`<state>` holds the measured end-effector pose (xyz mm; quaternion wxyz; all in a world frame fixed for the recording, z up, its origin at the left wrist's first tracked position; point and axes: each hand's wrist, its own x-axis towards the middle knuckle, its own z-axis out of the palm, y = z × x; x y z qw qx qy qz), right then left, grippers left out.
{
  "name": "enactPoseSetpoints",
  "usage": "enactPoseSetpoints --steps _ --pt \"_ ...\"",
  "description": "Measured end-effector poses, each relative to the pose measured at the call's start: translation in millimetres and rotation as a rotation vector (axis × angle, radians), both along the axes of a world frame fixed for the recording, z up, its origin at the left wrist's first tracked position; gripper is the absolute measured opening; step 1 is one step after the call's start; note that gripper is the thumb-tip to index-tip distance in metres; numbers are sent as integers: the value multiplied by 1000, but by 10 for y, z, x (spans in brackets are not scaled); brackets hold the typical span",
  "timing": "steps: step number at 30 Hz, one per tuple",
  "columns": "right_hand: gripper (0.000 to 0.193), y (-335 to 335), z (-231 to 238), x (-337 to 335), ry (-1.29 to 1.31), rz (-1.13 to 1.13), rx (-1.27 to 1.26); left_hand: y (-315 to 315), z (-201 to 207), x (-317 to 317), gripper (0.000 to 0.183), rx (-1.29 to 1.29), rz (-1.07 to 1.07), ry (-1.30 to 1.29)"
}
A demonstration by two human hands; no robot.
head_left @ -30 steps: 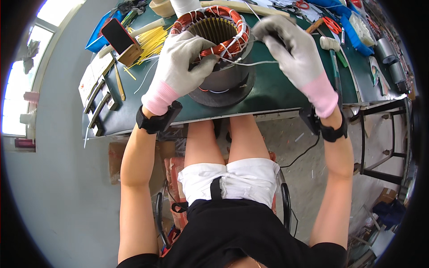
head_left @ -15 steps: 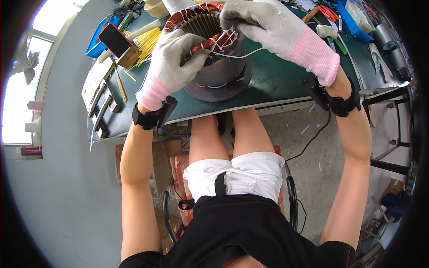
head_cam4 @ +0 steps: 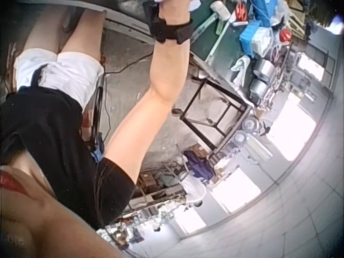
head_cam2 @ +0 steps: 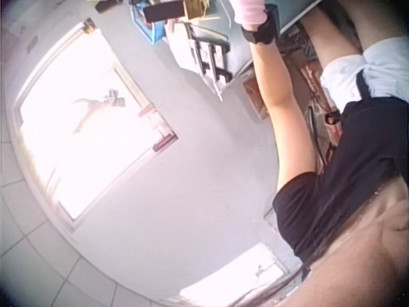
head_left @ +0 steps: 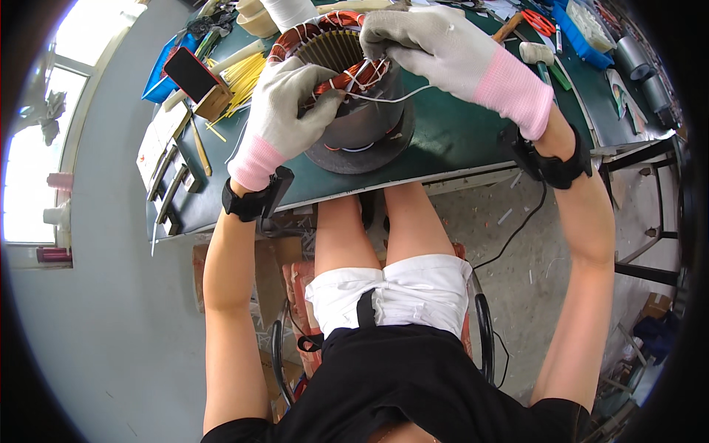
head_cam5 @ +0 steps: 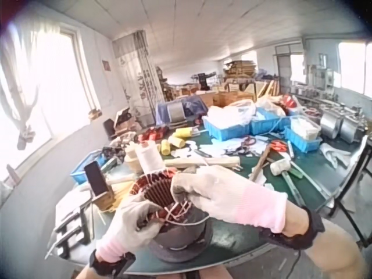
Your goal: Assembling and winding a motor stator using copper wire and various tools.
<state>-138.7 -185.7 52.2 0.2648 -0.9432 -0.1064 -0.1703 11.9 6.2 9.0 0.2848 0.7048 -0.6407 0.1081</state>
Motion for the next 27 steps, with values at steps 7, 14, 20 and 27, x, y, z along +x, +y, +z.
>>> enactPoseSetpoints --steps 7,14,20,27 --pt "22 -127 40 -6 -8 20 60 -8 -24 -16 18 11 14 10" --pt "18 -57 -76 80 -60 81 101 -4 -20 -14 17 -21 1 10" --pt "12 -55 -191 -91 -86 -177 -19 -5 8 -55 17 -29 19 14" --pt "13 170 -458 -556 144 -273 795 -34 59 5 18 28 -8 43"
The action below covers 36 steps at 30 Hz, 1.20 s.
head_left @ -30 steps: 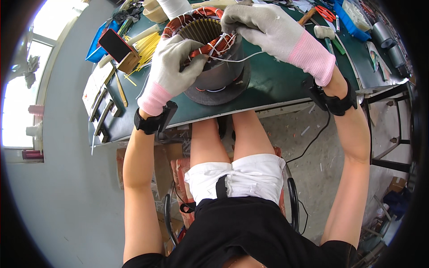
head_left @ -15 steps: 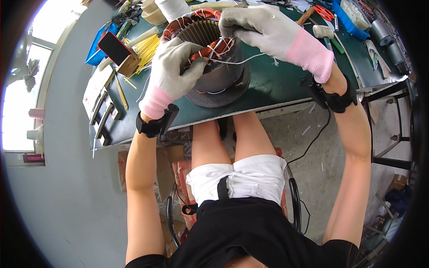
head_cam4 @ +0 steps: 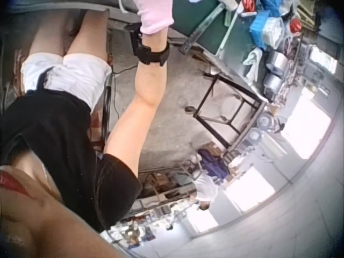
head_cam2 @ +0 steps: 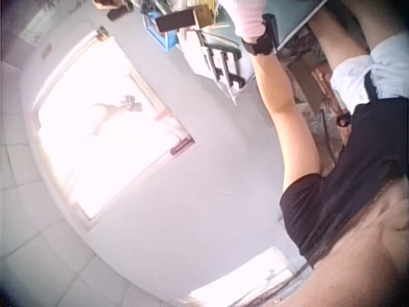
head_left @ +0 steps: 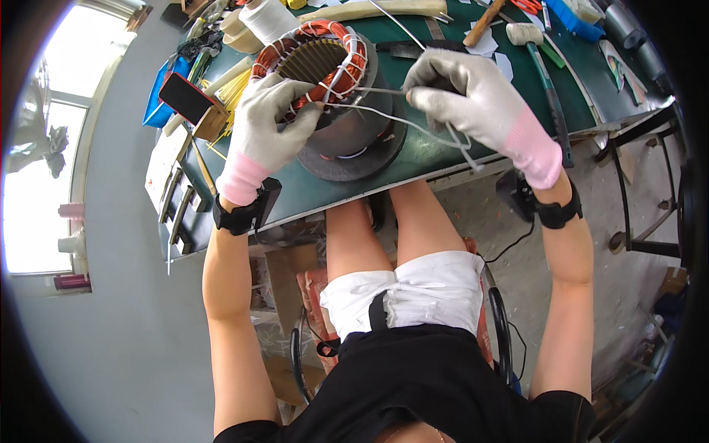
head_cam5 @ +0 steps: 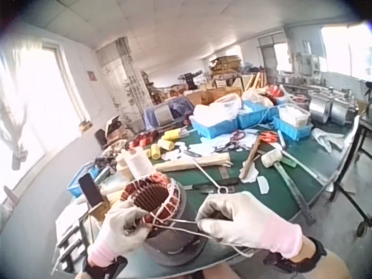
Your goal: Assembling and winding a motor stator using copper wire and various tools.
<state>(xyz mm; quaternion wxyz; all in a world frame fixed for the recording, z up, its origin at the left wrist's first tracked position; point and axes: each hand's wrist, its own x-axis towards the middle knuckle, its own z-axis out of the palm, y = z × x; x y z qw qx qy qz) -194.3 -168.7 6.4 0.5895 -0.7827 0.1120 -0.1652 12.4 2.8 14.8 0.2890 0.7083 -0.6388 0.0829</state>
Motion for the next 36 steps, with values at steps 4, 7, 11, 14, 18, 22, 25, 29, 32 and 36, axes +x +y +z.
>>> enactPoseSetpoints --steps 4,7,11,14,18,22,25,29,32,36 --pt "19 355 -144 -127 102 408 312 25 51 -4 17 52 35 -2" --pt "27 462 -266 -139 -32 543 379 15 27 3 16 66 47 -26" --pt "35 194 -280 -121 -176 286 327 22 -31 90 15 35 38 10" --pt "24 56 -556 13 -134 21 -273 -17 -30 48 15 45 32 29" --pt "14 27 -699 166 -150 -142 -360 51 -11 76 13 55 80 86" --pt "14 -83 -564 225 -547 -413 -729 63 -22 92 12 44 65 71" --pt "11 -132 -293 229 -461 -354 -649 71 -22 87 13 53 74 22" --pt "18 -232 -103 448 -615 -392 -1001 111 28 59 14 45 86 -23" --pt "22 -355 -70 397 -605 -425 -1203 -27 -19 -17 14 42 51 7" --pt "32 -331 -12 483 -691 -380 -1244 5 -17 32 14 65 70 -7"
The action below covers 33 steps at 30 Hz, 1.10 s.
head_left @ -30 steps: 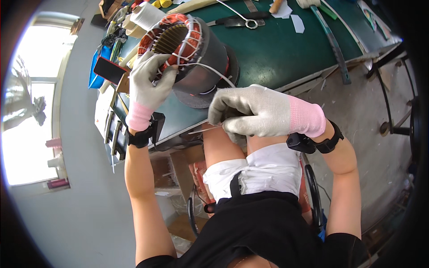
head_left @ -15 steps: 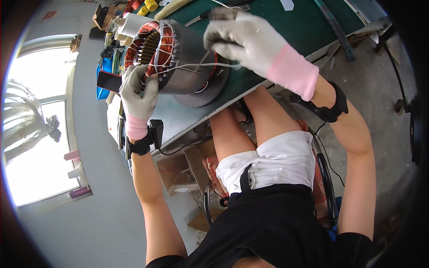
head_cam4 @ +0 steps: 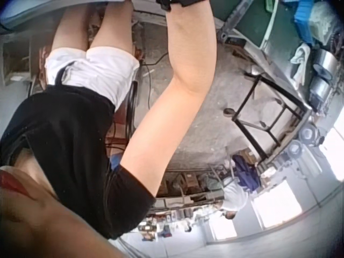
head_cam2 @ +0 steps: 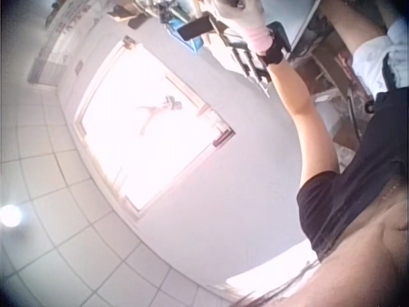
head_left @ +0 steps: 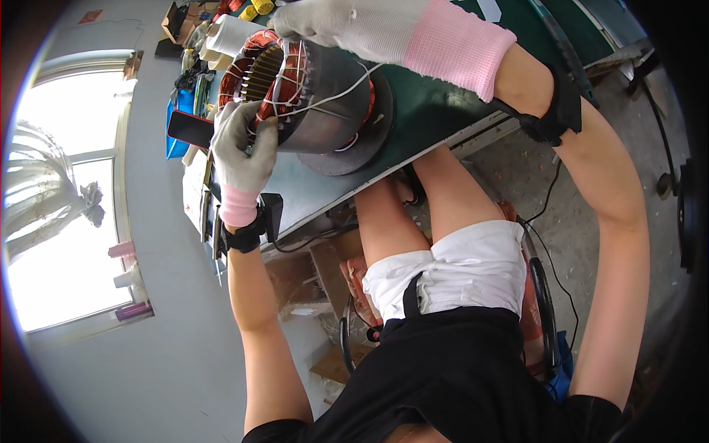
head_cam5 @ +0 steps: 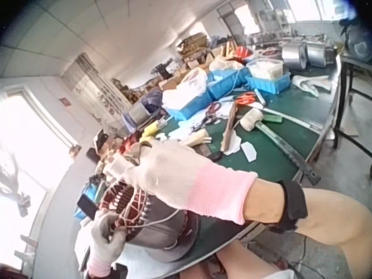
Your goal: Assembling and winding a motor stator using copper wire and various tools.
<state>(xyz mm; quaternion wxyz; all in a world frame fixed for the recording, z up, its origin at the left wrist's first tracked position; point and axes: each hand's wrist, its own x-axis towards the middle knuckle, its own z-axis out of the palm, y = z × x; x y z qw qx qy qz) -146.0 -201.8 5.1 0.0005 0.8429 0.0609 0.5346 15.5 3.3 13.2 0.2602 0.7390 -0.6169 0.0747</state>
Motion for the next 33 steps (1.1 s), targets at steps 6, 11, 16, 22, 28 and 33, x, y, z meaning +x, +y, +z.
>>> enactPoseSetpoints --steps 6,11,16,22,28,33 --pt "24 -70 114 13 157 167 71 30 4 -79 16 -95 30 -75" --pt "22 -232 -362 -229 106 192 982 -39 -125 -311 19 -194 72 -141" --pt "16 -4 -1155 -602 110 191 1911 -159 -117 -566 22 -198 202 -81" --pt "6 159 -1283 -612 -241 221 1749 -295 -212 -740 13 -194 445 -181" --pt "5 523 -962 -298 -25 27 1434 -399 -233 -777 20 -199 615 -256" --pt "26 1470 -169 214 436 -525 248 -582 -344 -753 18 -261 492 -139"
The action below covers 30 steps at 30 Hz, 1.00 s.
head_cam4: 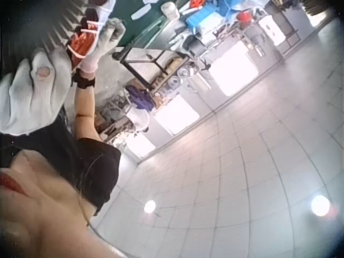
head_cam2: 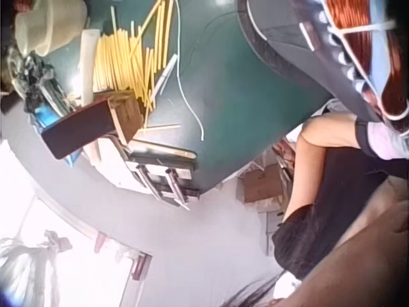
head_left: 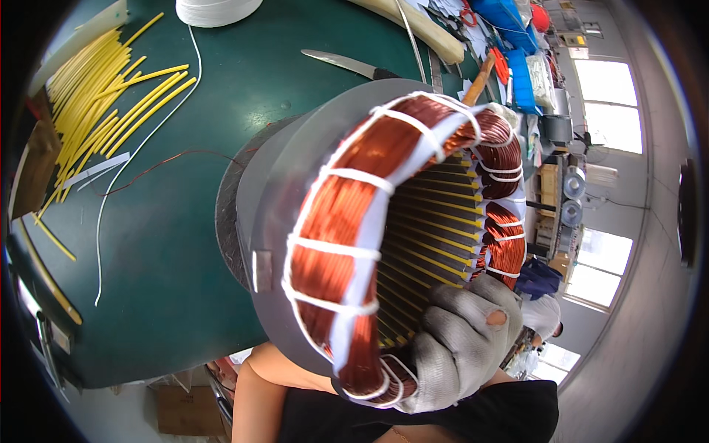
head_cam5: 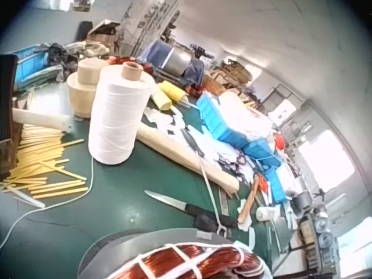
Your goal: Assembling and winding a motor stator using copper wire and various tools.
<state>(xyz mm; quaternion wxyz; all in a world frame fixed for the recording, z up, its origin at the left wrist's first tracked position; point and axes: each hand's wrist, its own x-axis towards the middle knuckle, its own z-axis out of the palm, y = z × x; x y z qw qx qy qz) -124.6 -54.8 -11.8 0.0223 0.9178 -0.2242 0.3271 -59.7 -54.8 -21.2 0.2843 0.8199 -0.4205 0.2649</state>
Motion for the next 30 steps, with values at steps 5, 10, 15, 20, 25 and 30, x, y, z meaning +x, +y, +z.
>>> enactPoseSetpoints --steps 5,10,15,20,25,30 --pt "30 98 56 465 126 -77 -222 172 -31 86 16 39 9 -30" --pt "34 -481 -305 -341 -128 -95 115 279 33 26 15 67 41 -136" --pt "10 -1362 -1215 -897 -799 92 1223 401 62 283 20 10 -317 -123" --pt "20 -1013 -735 -724 -913 275 1381 540 304 642 28 149 -646 94" --pt "24 -596 -347 -811 -803 501 1333 489 557 941 29 250 -878 -178" --pt "20 -436 -238 -738 -687 543 1456 560 499 1034 34 361 -850 -120"
